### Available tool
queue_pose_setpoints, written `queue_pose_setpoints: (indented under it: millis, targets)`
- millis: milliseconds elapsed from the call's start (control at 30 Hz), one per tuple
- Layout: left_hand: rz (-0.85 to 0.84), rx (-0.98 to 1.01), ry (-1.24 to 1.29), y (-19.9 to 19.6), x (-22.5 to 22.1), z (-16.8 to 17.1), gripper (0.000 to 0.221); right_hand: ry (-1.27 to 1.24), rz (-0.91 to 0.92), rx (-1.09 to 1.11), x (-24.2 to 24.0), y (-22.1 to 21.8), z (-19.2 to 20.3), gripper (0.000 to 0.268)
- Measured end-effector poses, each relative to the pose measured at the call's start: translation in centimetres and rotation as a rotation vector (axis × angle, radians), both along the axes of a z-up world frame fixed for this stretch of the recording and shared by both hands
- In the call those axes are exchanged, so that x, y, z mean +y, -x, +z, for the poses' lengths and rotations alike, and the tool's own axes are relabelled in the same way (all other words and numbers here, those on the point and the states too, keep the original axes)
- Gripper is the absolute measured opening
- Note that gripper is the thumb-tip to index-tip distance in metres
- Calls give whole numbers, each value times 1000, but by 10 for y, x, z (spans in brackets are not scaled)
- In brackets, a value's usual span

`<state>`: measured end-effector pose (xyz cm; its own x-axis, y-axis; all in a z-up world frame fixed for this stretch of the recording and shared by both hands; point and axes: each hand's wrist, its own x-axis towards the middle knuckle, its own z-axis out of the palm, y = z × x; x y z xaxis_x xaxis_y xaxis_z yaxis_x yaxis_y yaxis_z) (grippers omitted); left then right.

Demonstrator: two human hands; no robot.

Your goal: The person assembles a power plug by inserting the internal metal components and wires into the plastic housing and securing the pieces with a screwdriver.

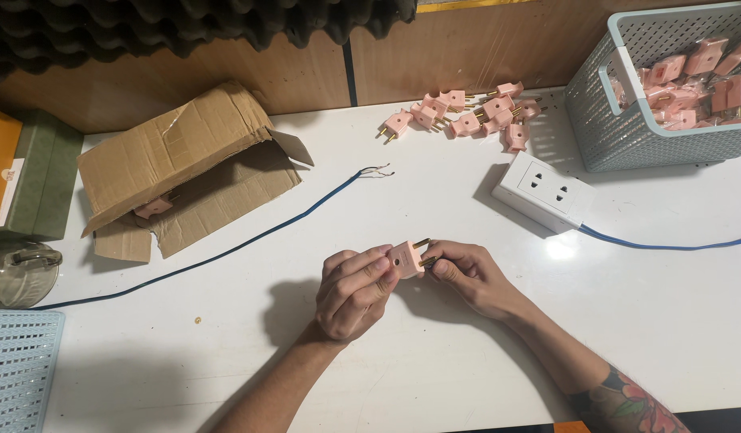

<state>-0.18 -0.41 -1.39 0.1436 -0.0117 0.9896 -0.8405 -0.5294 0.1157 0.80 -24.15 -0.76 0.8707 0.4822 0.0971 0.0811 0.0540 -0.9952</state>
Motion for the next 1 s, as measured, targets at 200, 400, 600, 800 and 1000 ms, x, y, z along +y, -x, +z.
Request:
queue_pose_setpoints:
  millis: [200,400,600,800,1000]
  targets:
    - [-1,50,-16,3,1,1,23,6,57,103,-6,3,-3,50]
    - [2,120,13,-2,4,9,24,-12,37,160,-4,0,8,47]
    - [61,179,38,-16,15,0,25,540,-246,-675,-21,-31,3,25]
    - [98,159,-4,-19,15,-3,22,826,-258,-728,-17,-24,3,23]
    - [40,151,-26,-15,10,6,22,658,-269,-632,-19,-24,3,35]
